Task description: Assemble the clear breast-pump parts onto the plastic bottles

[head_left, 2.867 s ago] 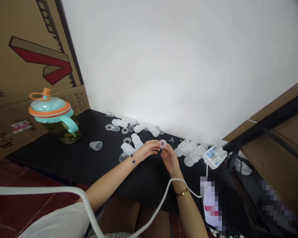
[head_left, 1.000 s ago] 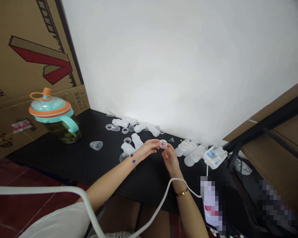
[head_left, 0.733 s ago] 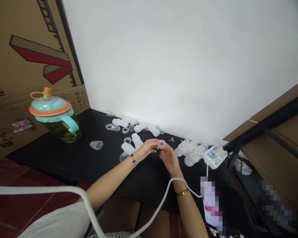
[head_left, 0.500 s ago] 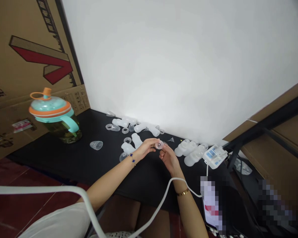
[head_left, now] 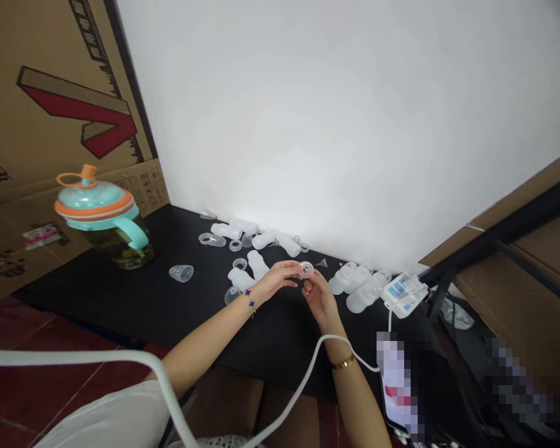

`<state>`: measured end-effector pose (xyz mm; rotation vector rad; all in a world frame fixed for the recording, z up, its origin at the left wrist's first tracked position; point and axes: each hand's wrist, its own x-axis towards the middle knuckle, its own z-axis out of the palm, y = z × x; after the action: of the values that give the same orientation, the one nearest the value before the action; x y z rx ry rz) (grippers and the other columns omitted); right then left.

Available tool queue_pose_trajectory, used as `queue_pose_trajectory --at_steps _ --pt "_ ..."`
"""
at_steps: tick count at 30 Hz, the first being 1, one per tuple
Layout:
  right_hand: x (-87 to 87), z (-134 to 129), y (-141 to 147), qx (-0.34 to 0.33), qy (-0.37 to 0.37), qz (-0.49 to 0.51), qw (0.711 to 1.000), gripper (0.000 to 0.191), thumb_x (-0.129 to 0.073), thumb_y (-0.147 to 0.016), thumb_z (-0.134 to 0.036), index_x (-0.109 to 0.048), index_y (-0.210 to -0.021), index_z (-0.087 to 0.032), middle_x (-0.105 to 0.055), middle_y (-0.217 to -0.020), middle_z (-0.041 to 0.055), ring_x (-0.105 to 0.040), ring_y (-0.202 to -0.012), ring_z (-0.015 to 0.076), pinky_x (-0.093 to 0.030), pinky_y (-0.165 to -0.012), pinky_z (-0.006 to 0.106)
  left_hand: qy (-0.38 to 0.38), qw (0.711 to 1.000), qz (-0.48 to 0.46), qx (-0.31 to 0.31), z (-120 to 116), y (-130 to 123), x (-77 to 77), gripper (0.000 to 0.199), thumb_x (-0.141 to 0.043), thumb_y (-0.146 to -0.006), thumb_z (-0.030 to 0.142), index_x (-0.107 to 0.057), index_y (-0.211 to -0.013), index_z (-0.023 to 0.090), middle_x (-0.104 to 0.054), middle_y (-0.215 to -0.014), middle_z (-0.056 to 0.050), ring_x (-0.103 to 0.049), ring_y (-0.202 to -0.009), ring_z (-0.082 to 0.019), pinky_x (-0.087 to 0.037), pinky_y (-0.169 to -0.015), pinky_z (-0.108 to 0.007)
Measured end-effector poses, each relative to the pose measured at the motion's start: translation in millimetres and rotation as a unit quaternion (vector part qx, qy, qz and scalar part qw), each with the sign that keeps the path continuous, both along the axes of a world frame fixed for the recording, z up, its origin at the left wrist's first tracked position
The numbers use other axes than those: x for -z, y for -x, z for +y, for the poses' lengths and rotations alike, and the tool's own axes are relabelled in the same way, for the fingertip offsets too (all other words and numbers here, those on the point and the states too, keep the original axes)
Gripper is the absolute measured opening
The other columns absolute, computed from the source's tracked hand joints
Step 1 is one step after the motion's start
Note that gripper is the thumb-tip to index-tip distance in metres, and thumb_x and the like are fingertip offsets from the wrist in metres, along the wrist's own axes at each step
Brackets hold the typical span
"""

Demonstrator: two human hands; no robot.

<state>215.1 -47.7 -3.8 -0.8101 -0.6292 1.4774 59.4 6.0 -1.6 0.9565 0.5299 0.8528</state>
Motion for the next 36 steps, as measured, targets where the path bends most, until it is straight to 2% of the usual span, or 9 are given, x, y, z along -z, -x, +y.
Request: queue_pose_trajectory --at_steps 6,15,19,23,26,36 --pt "-1.1 -1.8 1.7 0.001 -0.013 0.003 1.0 0.015 -0.081 -0.076 -0.023 -0.072 -0.087 -0.021 -0.061 -0.073 -0.0054 -0.039 -0.053 0.0061 -0.037 -0.051 0.021 0.014 1.0 -0.008 0.0 0.2 -1.7 2.6 0.037 -0.087 -0.074 0.043 -0.075 -0.093 0.014 -0.069 -0.088 -0.006 -0.062 -0.081 -0.014 -0.048 -0.067 -0.023" --pt "-4.8 -3.5 0.6 0.008 -0.033 -0.023 0.999 0.01 -0.079 -0.077 -0.02 -0.07 -0.078 -0.021 -0.047 -0.055 -0.0088 -0.025 -0.046 0.0063 -0.029 -0.047 0.023 0.027 1.0 -0.011 0.003 -0.6 -3.6 0.8 0.038 -0.09 -0.069 0.043 -0.075 -0.089 0.013 -0.066 -0.082 -0.003 -0.057 -0.075 -0.011 -0.042 -0.065 -0.021" --pt "-6.5 -5.0 2.1 -0.01 -0.029 -0.01 0.999 0.012 -0.08 -0.075 -0.019 -0.07 -0.083 -0.021 -0.056 -0.063 -0.0072 -0.032 -0.048 0.0062 -0.032 -0.048 0.023 0.032 0.999 -0.018 0.0 -1.6 -3.6 -0.1 0.038 -0.09 -0.069 0.042 -0.075 -0.089 0.013 -0.064 -0.08 -0.002 -0.055 -0.071 -0.01 -0.042 -0.063 -0.021" --pt "-5.8 -4.2 2.9 -0.043 -0.005 0.007 0.999 0.016 -0.078 -0.078 -0.031 -0.071 -0.086 -0.019 -0.065 -0.074 -0.0022 -0.041 -0.052 0.0079 -0.038 -0.051 0.024 0.035 0.999 -0.015 -0.004 -3.6 -1.9 -4.0 0.04 -0.09 -0.067 0.042 -0.076 -0.089 0.012 -0.064 -0.077 -0.002 -0.053 -0.067 -0.01 -0.041 -0.061 -0.022" --pt "-3.6 -3.6 2.4 -0.059 0.002 0.005 0.998 0.019 -0.078 -0.08 -0.036 -0.07 -0.082 -0.019 -0.063 -0.072 -0.0012 -0.044 -0.055 0.0093 -0.039 -0.052 0.024 0.038 0.999 -0.008 -0.013 -4.5 -0.8 -6.6 0.04 -0.089 -0.067 0.044 -0.075 -0.087 0.013 -0.064 -0.077 -0.003 -0.056 -0.067 -0.011 -0.042 -0.061 -0.023" --pt "-0.1 -2.2 -0.1 -0.059 -0.007 -0.008 0.998 0.024 -0.086 -0.076 -0.036 -0.07 -0.083 -0.021 -0.054 -0.065 -0.0048 -0.042 -0.056 0.0088 -0.037 -0.051 0.023 0.057 0.998 -0.007 -0.021 -2.2 -1.3 -4.8 0.044 -0.089 -0.067 0.049 -0.073 -0.085 0.013 -0.07 -0.081 -0.006 -0.062 -0.072 -0.014 -0.044 -0.064 -0.023"
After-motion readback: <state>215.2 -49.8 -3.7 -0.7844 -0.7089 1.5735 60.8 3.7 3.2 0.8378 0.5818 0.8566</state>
